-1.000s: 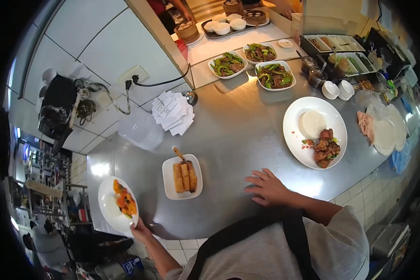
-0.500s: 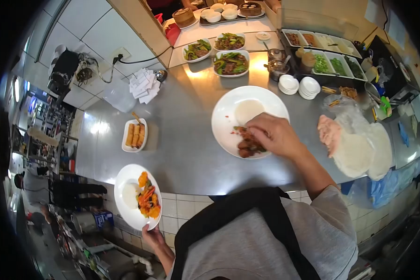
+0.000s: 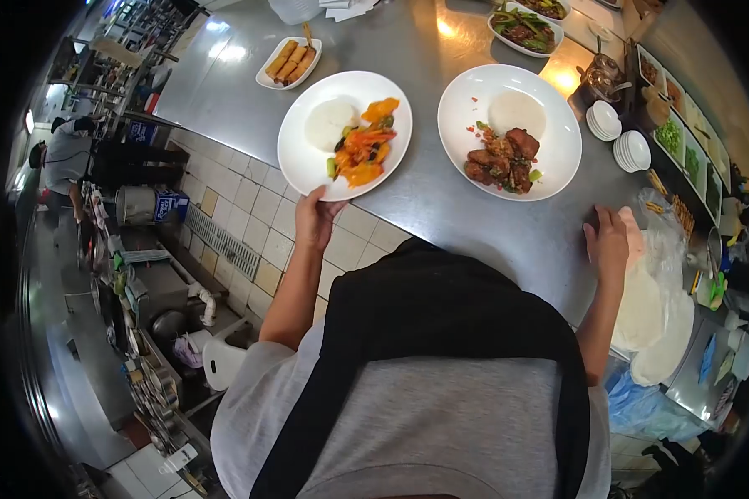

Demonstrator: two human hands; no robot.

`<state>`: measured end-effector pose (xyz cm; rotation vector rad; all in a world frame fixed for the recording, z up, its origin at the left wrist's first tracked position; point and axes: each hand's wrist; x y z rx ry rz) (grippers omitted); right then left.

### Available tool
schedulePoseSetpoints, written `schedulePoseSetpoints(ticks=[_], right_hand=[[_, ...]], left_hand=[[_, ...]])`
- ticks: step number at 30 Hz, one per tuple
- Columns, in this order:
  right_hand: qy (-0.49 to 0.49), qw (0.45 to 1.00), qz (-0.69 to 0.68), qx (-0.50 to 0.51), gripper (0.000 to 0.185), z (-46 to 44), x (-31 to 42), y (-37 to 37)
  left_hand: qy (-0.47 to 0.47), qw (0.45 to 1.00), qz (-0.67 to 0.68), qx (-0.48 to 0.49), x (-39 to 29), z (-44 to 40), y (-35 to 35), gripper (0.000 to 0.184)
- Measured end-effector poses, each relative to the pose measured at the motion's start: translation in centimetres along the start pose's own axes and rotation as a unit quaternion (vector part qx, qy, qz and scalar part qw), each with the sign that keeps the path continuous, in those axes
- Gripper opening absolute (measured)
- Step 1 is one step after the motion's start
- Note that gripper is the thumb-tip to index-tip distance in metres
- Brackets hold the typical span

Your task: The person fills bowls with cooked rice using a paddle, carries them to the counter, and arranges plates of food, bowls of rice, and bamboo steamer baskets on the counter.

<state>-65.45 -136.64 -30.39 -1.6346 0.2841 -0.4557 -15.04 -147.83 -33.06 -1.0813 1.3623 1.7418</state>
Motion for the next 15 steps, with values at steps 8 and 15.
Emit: schedulePoseSetpoints(ticks=[8,15], right_hand=[[-0.012,0.994,-0.088,-0.064,0.027,0.6,3.0,-1.5],[0.050,0.989,-0.135,0.032,0.027,1.9,6.3,-1.1]], left_hand=[[-0.041,0.983,-0.177,0.040,-2.7,-3.1,0.7,0.039],[0.157,0.946,-0.276,0.063,-1.5,-14.6,0.4,0.037]])
Point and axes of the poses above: each hand's wrist, its own z-axis away from the middle knuckle, its own y-axis out of the palm, x = y × z, and after that the axes turned 15 degrees about y, right-handed
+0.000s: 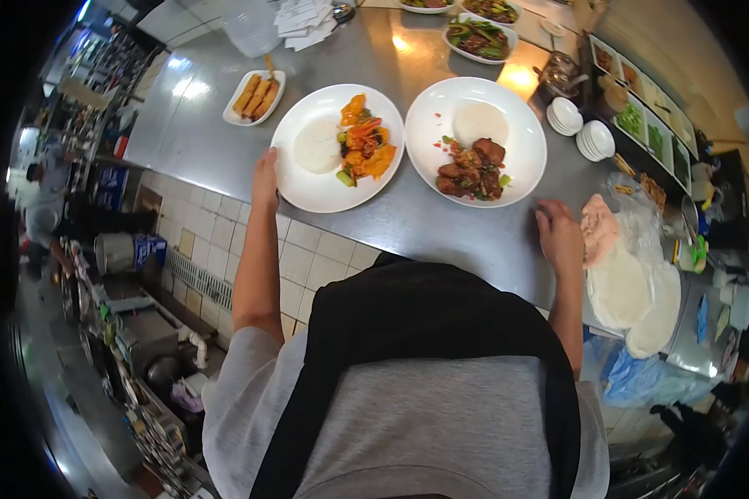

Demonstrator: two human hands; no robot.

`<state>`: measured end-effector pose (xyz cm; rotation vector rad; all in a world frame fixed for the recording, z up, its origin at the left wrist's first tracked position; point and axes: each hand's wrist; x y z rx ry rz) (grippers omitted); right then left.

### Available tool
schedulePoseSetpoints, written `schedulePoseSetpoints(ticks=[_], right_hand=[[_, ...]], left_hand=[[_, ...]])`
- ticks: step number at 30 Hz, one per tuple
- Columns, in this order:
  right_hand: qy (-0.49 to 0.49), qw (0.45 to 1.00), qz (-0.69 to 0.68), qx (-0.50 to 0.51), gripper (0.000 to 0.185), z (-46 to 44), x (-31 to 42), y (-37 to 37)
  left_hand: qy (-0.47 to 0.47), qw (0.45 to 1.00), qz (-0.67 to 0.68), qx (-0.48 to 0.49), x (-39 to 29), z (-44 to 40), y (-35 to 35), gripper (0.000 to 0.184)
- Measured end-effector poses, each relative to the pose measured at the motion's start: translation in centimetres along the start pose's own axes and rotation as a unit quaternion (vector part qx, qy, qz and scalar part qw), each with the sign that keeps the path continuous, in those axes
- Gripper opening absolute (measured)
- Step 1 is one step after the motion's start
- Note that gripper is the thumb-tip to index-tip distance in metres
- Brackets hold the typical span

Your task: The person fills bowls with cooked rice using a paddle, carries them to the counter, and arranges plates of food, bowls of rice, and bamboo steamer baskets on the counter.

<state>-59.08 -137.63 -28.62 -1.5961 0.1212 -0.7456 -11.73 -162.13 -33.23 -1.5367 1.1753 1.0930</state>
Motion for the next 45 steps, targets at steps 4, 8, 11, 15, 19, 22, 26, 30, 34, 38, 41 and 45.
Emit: schedulePoseSetpoints(ticks=[4,8,11,15,19,22,26,30,34,38,41,45], right_hand=[[0.142,0.978,-0.150,0.030,0.036,0.3,1.4,1.6],[0.259,0.819,-0.491,0.149,0.050,-0.2,3.5,3.6],[0.309,0.748,-0.570,0.144,0.052,-1.1,4.8,4.7],[0.293,0.757,-0.573,0.115,0.047,-0.4,6.5,4.6],[0.281,0.745,-0.563,0.221,0.043,2.8,5.4,3.4],[0.248,0.921,-0.291,0.079,0.025,3.6,0.8,2.0],[0.125,0.974,0.091,-0.164,0.047,2.9,-3.9,-3.0],[0.058,0.943,0.241,-0.224,0.045,-0.1,-10.0,-2.0],[-0.084,0.955,0.176,-0.222,0.033,-3.5,-13.0,-2.8],[-0.097,0.985,-0.037,-0.137,0.027,-5.3,-14.8,-5.2],[0.072,0.834,-0.546,0.033,0.025,-5.2,-16.9,-6.8],[0.045,0.716,-0.685,0.126,0.039,-5.3,-19.8,-8.0]], left_hand=[[0.013,0.993,-0.112,0.020,1.4,-2.0,0.7,0.038],[0.017,0.996,-0.087,0.001,1.3,-0.7,0.0,0.037],[0.040,0.982,-0.174,-0.058,2.0,0.2,-0.1,0.034],[0.006,0.996,-0.027,-0.082,2.9,0.4,-0.9,0.035],[0.073,0.990,-0.013,-0.119,-3.8,6.6,1.9,0.041],[0.149,0.987,-0.052,-0.007,-5.4,13.1,4.6,0.042],[-0.101,0.912,0.178,0.356,-6.4,17.5,10.9,0.053],[-0.222,0.883,0.281,0.303,-9.0,19.1,17.4,0.071],[-0.180,0.915,0.325,0.156,-8.4,21.2,21.5,0.069],[-0.172,0.940,0.278,0.097,-8.1,20.5,22.4,0.059],[-0.205,0.939,0.216,0.170,-8.3,18.1,21.0,0.054],[-0.133,0.973,0.132,0.137,-9.3,16.6,21.3,0.063]])
Point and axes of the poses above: each hand's wrist, its own z-axis away from the middle knuckle, its own y-axis out of the palm, x = y × z, and after that the axes turned 15 degrees about y, right-handed
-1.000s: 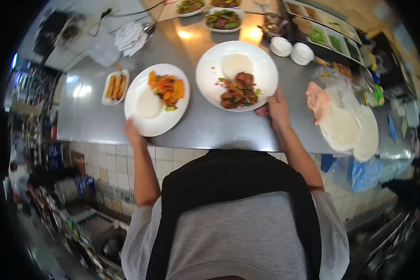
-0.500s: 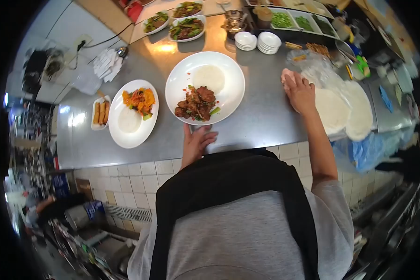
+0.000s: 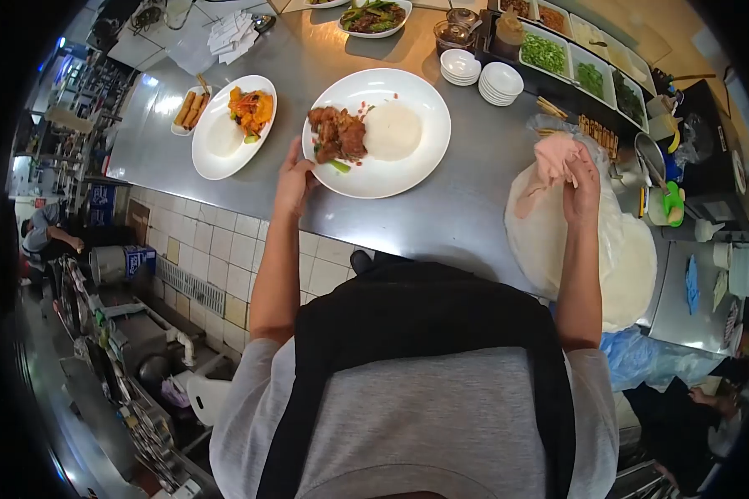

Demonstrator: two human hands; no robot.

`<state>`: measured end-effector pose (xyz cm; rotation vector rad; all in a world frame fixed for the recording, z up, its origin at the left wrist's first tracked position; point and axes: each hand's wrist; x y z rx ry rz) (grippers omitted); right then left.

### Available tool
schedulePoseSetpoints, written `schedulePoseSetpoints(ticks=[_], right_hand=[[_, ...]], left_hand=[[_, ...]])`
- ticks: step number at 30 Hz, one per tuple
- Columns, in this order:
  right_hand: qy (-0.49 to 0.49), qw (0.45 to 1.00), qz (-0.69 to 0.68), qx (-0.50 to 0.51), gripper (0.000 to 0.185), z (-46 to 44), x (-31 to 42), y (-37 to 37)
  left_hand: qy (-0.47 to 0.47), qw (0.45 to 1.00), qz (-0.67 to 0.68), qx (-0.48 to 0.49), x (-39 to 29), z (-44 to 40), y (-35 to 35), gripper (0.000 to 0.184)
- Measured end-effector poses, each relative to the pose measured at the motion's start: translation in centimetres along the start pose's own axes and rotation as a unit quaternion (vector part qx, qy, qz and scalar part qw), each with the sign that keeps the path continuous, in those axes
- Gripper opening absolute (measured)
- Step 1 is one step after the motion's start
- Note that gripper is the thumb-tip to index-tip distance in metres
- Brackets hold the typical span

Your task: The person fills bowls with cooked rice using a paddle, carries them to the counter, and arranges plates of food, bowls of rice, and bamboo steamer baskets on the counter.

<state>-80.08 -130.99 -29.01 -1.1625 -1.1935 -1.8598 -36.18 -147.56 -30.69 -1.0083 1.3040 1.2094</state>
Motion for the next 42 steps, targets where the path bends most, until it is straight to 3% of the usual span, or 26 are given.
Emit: schedulePoseSetpoints(ticks=[4,6,7,8,10,11,13,14,15,17,20,21,23,26,30,32,33,35,37,38,40,42], right_hand=[[0.000,0.988,-0.133,0.083,0.048,1.0,0.4,1.5],[0.029,0.976,-0.187,0.112,0.045,0.8,-0.4,1.8],[0.059,0.958,-0.241,0.143,0.042,0.7,-0.7,2.0],[0.083,0.962,-0.235,0.115,0.036,0.7,-0.9,2.6],[0.125,0.969,-0.167,0.134,0.035,-1.1,-2.7,0.5],[0.094,0.992,-0.080,0.017,0.032,-0.5,-1.8,3.8],[0.034,0.989,0.143,0.002,0.027,-0.2,-1.7,5.9],[-0.030,0.938,0.345,-0.037,0.022,0.2,-1.3,6.8],[-0.028,0.937,0.346,-0.039,0.022,1.0,-0.9,8.0],[-0.139,0.816,0.561,0.000,0.025,2.5,-0.2,10.5],[-0.207,0.669,0.708,0.090,0.009,3.7,-2.1,12.0],[-0.206,0.668,0.709,0.091,0.009,3.4,-2.2,12.1],[-0.187,0.607,0.735,0.237,0.005,1.7,-2.2,12.3],[-0.233,0.600,0.690,0.331,0.003,-2.5,-3.2,12.0],[-0.295,0.589,0.706,0.261,0.004,-7.0,-3.7,12.3],[-0.232,0.661,0.685,0.201,0.007,-6.5,-1.9,13.5],[-0.233,0.659,0.685,0.204,0.007,-5.9,-2.2,13.3],[-0.215,0.615,0.715,0.255,0.009,-3.0,-3.1,12.4],[-0.085,0.561,0.769,0.293,0.007,-0.3,-2.0,14.0],[-0.100,0.617,0.716,0.309,0.005,-0.9,-3.0,13.5],[-0.190,0.669,0.632,0.342,0.004,-3.5,-4.4,12.6],[-0.238,0.660,0.648,0.295,0.003,-6.1,-4.9,12.9]], left_hand=[[0.082,0.986,0.080,-0.124,3.7,4.3,2.2,0.063],[0.031,0.991,0.037,-0.125,1.8,7.3,5.7,0.065],[0.090,0.989,0.046,-0.109,3.0,7.6,6.8,0.069],[0.088,0.989,0.046,-0.108,4.1,7.3,6.8,0.069],[0.196,0.977,-0.064,-0.050,5.5,6.3,6.4,0.073],[0.152,0.987,-0.026,-0.039,4.7,5.8,6.1,0.074],[0.140,0.988,-0.050,-0.037,4.0,4.6,5.3,0.070],[0.159,0.984,-0.061,-0.055,4.0,4.3,5.1,0.063],[0.155,0.985,-0.060,-0.054,4.1,4.5,5.1,0.063],[0.080,0.990,-0.054,-0.103,2.3,5.1,5.7,0.055],[0.151,0.981,-0.086,-0.091,3.0,5.6,5.8,0.049],[0.150,0.981,-0.085,-0.091,3.3,5.5,5.7,0.049],[0.180,0.977,-0.092,-0.072,3.9,5.1,5.3,0.048],[0.164,0.982,-0.073,-0.057,4.0,4.7,4.9,0.047],[0.141,0.985,-0.067,-0.069,3.8,4.8,5.2,0.048],[0.158,0.982,-0.069,-0.071,3.9,4.7,5.2,0.047],[0.159,0.982,-0.068,-0.075,4.0,4.7,5.2,0.047],[0.164,0.980,-0.079,-0.078,4.2,4.6,5.2,0.047],[0.166,0.980,-0.076,-0.080,4.1,4.5,5.2,0.047],[0.165,0.980,-0.075,-0.078,4.1,4.6,5.2,0.047],[0.168,0.980,-0.076,-0.072,4.7,4.5,4.8,0.047],[0.176,0.979,-0.076,-0.064,4.6,4.4,4.7,0.047]])
Point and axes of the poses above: each hand's wrist, its own z-axis away from the middle knuckle, its own y-axis out of the palm, x = y × z, and after that the axes turned 15 degrees about y, right-handed
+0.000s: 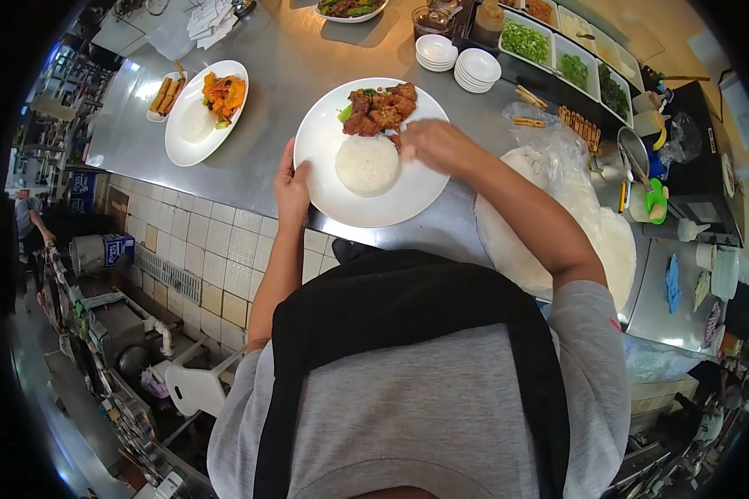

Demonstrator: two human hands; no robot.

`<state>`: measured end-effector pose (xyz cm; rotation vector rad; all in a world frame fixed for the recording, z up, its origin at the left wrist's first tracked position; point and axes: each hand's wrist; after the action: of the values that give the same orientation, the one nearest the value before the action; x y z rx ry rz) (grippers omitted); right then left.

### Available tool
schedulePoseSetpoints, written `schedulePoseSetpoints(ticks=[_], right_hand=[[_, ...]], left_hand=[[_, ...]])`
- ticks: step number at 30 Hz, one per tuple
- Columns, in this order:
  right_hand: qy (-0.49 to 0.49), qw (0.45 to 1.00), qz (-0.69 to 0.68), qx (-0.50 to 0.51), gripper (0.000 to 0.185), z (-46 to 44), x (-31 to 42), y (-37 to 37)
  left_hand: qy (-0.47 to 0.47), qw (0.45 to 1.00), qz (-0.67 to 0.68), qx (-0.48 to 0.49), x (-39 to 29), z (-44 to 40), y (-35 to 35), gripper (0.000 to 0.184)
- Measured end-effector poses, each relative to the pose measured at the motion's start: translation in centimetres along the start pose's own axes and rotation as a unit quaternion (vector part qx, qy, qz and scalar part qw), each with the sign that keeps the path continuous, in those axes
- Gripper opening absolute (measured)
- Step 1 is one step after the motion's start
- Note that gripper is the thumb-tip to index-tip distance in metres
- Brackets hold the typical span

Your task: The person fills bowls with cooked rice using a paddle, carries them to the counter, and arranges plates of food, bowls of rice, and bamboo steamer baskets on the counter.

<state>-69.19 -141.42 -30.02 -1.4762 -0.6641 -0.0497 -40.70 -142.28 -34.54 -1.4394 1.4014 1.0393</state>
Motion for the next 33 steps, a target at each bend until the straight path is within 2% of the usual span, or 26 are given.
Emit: schedulePoseSetpoints(ticks=[1,2,6,8,12,13,16,18,20,21,23,24,25,27,28,29,31,32,33], right_hand=[[0.010,0.999,0.015,-0.046,0.004,-0.6,0.0,-0.3],[0.047,0.998,0.001,-0.052,0.005,-0.9,-0.2,-1.0],[0.089,0.994,-0.021,-0.054,0.004,0.8,1.2,-2.9],[-0.050,0.999,-0.009,0.000,0.003,1.5,1.4,-2.1],[0.020,1.000,-0.005,-0.003,0.004,0.1,-0.3,0.5],[0.025,0.998,0.026,-0.042,0.003,-0.6,-0.7,0.4],[0.077,0.995,-0.048,-0.050,0.005,-0.6,-0.1,-3.1],[0.054,0.997,-0.033,-0.054,0.008,0.3,0.3,-5.8],[0.075,0.995,0.059,0.040,0.007,2.0,1.6,-7.3],[0.076,0.995,0.059,0.040,0.007,2.4,1.9,-7.1],[0.109,0.978,0.098,0.151,0.009,3.1,2.2,-5.8],[0.058,0.991,0.084,0.085,0.008,2.9,0.5,-4.4],[0.058,0.991,0.084,0.085,0.008,2.2,-0.2,-4.4],[0.130,0.971,0.180,-0.086,0.006,0.9,-0.8,-4.5],[0.167,0.961,0.193,-0.108,0.005,0.5,-0.5,-5.3],[0.162,0.961,0.193,-0.108,0.005,0.6,-0.4,-6.2],[0.202,0.965,0.103,-0.134,0.004,1.6,-0.4,-7.2],[0.201,0.965,0.101,-0.132,0.004,2.3,0.2,-6.4],[0.135,0.981,0.083,-0.109,0.004,3.2,1.1,-5.1]], left_hand=[[-0.007,1.000,0.005,-0.003,-0.2,0.0,0.1,0.047],[-0.014,1.000,0.011,-0.005,-0.3,0.0,0.1,0.046],[-0.014,1.000,0.003,-0.010,0.1,0.1,0.0,0.046],[-0.015,1.000,0.008,0.000,-0.1,-0.1,0.0,0.045],[-0.026,0.999,0.026,0.004,-0.1,-0.4,0.0,0.045],[-0.017,1.000,0.021,0.005,-0.1,-0.4,0.0,0.045],[-0.021,0.999,0.021,0.013,-0.5,-0.7,-0.3,0.045],[-0.033,0.999,0.031,0.012,-0.6,-0.9,-0.3,0.044],[-0.040,0.999,0.016,0.017,-0.6,-1.1,-0.4,0.044],[-0.040,0.999,0.016,0.017,-0.4,-1.2,-0.5,0.044],[-0.028,0.999,0.023,0.027,0.0,-1.3,-0.6,0.045],[-0.029,0.999,0.023,0.029,0.0,-1.6,-0.7,0.045],[-0.030,0.998,0.014,0.047,0.1,-2.1,-0.7,0.043],[-0.030,0.998,0.002,0.060,-0.5,-3.1,-0.9,0.042],[-0.054,0.997,-0.002,0.054,-1.2,-3.6,-0.9,0.042],[-0.079,0.996,-0.003,0.047,-1.5,-3.9,-0.9,0.044],[-0.060,0.998,-0.029,0.001,-1.7,-2.7,-1.4,0.046],[-0.042,0.997,-0.055,-0.039,-1.7,-1.7,-1.8,0.048],[-0.065,0.996,-0.060,-0.021,-1.4,-0.3,-2.0,0.053]])
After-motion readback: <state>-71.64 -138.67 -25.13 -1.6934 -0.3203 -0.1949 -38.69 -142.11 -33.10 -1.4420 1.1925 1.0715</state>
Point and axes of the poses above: each hand's wrist, its own z-axis away from the middle knuckle, its own y-axis out of the palm, x = y × z, and after that the axes turned 15 degrees about y, right-handed
